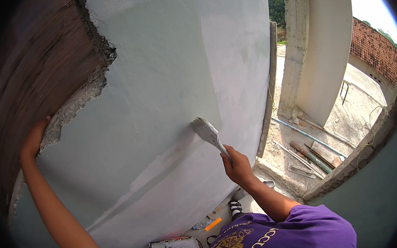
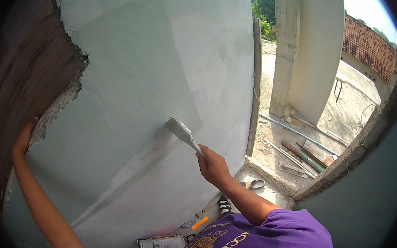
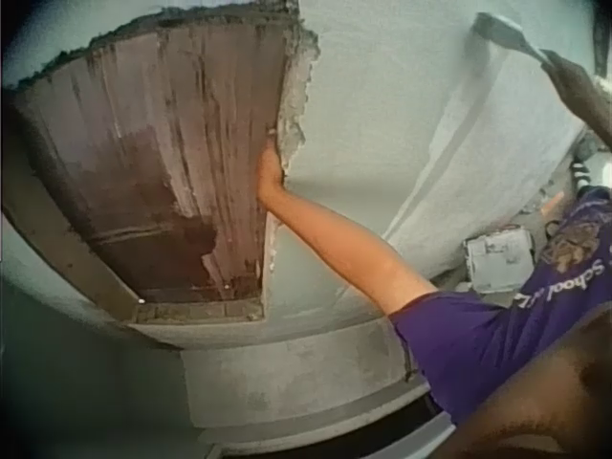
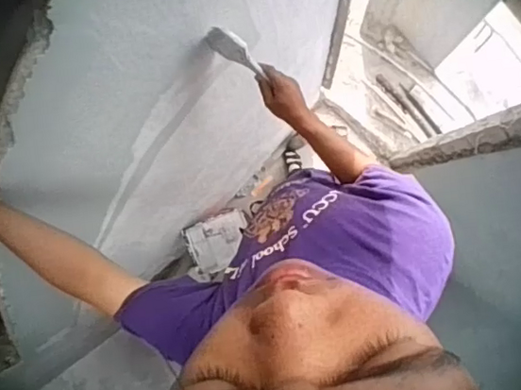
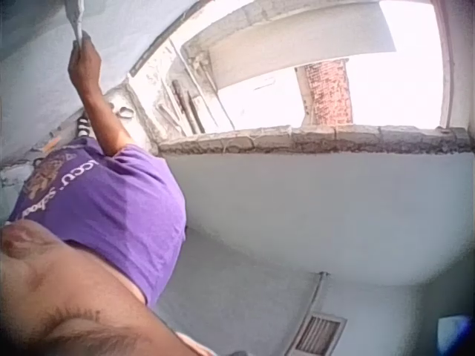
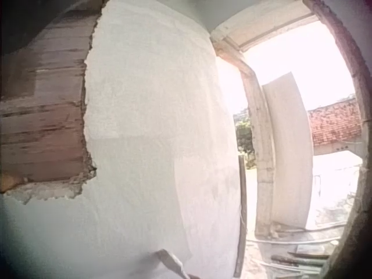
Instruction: The person is painting an interior wall with white paint using a brush.
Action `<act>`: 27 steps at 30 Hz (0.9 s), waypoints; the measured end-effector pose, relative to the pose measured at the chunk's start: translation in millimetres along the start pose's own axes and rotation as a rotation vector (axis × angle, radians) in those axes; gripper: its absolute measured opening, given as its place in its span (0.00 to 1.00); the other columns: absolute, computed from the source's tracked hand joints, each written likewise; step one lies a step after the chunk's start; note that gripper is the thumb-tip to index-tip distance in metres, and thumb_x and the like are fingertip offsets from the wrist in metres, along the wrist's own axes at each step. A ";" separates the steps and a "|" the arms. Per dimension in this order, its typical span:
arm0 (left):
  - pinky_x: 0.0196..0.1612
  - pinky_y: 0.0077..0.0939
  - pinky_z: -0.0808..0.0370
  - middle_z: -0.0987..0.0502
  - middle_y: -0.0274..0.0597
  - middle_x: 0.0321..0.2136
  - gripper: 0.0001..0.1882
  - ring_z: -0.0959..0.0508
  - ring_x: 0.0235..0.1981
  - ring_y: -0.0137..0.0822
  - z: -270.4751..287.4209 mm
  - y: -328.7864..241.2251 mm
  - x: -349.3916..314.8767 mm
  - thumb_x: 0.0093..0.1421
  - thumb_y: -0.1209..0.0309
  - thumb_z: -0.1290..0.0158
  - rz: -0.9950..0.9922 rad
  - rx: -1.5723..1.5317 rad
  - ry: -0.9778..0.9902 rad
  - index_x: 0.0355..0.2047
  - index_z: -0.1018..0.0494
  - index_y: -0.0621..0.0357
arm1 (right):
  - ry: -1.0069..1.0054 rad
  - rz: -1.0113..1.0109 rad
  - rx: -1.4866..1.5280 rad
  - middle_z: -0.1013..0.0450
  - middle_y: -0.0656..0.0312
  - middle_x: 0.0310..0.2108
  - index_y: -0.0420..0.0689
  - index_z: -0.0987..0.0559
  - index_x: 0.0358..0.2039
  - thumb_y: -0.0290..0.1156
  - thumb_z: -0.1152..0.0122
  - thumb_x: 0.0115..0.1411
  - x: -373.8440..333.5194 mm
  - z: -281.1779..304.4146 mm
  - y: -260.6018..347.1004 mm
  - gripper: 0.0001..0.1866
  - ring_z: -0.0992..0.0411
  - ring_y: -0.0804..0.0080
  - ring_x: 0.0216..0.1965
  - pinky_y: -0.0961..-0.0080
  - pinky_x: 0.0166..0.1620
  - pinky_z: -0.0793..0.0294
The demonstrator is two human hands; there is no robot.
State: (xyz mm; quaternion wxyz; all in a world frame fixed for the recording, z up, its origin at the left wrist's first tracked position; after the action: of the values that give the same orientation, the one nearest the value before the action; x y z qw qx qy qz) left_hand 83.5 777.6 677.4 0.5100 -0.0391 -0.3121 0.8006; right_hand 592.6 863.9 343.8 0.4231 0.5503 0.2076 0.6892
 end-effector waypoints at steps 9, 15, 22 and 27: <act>0.56 0.26 0.39 0.25 0.47 0.47 0.31 0.29 0.48 0.37 1.9 14.5 14.7 0.62 0.49 0.54 -0.034 -0.017 0.060 0.49 0.28 0.69 | 0.066 -0.111 0.022 0.27 0.51 0.22 0.43 0.26 0.47 0.27 0.43 0.62 -14.6 22.6 -11.2 0.13 0.27 0.57 0.21 0.67 0.27 0.30; 0.56 0.26 0.39 0.25 0.46 0.48 0.31 0.29 0.48 0.38 4.7 28.1 24.9 0.62 0.50 0.54 -0.013 -0.109 0.106 0.50 0.28 0.68 | 0.006 0.006 0.129 0.27 0.53 0.24 0.44 0.27 0.47 0.26 0.45 0.60 12.1 27.9 6.0 0.14 0.27 0.54 0.25 0.63 0.30 0.29; 0.55 0.27 0.38 0.25 0.44 0.47 0.30 0.29 0.47 0.38 14.7 45.2 30.2 0.62 0.50 0.55 0.034 -0.076 0.070 0.50 0.28 0.67 | 0.070 -0.023 0.147 0.27 0.52 0.22 0.44 0.26 0.46 0.28 0.45 0.62 9.1 24.3 -18.0 0.12 0.27 0.51 0.24 0.61 0.30 0.29; 0.55 0.28 0.38 0.26 0.43 0.45 0.29 0.29 0.46 0.37 25.9 67.4 36.5 0.62 0.52 0.55 0.076 -0.116 0.017 0.49 0.27 0.66 | 0.136 -0.026 0.225 0.28 0.53 0.21 0.44 0.25 0.46 0.29 0.45 0.62 22.0 46.8 -25.0 0.11 0.28 0.53 0.22 0.63 0.28 0.31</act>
State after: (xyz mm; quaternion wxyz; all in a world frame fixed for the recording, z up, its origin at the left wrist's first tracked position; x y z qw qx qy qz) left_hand 2.8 777.2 671.2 0.4789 -0.0870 -0.3521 0.7995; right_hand 644.4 887.3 352.2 0.3525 0.5434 0.3189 0.6919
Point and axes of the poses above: each hand's wrist, its own x-axis towards the middle knuckle, its own z-axis out of the back of the hand, y = z × x, the point moved 8 cm from there along x, towards the middle knuckle
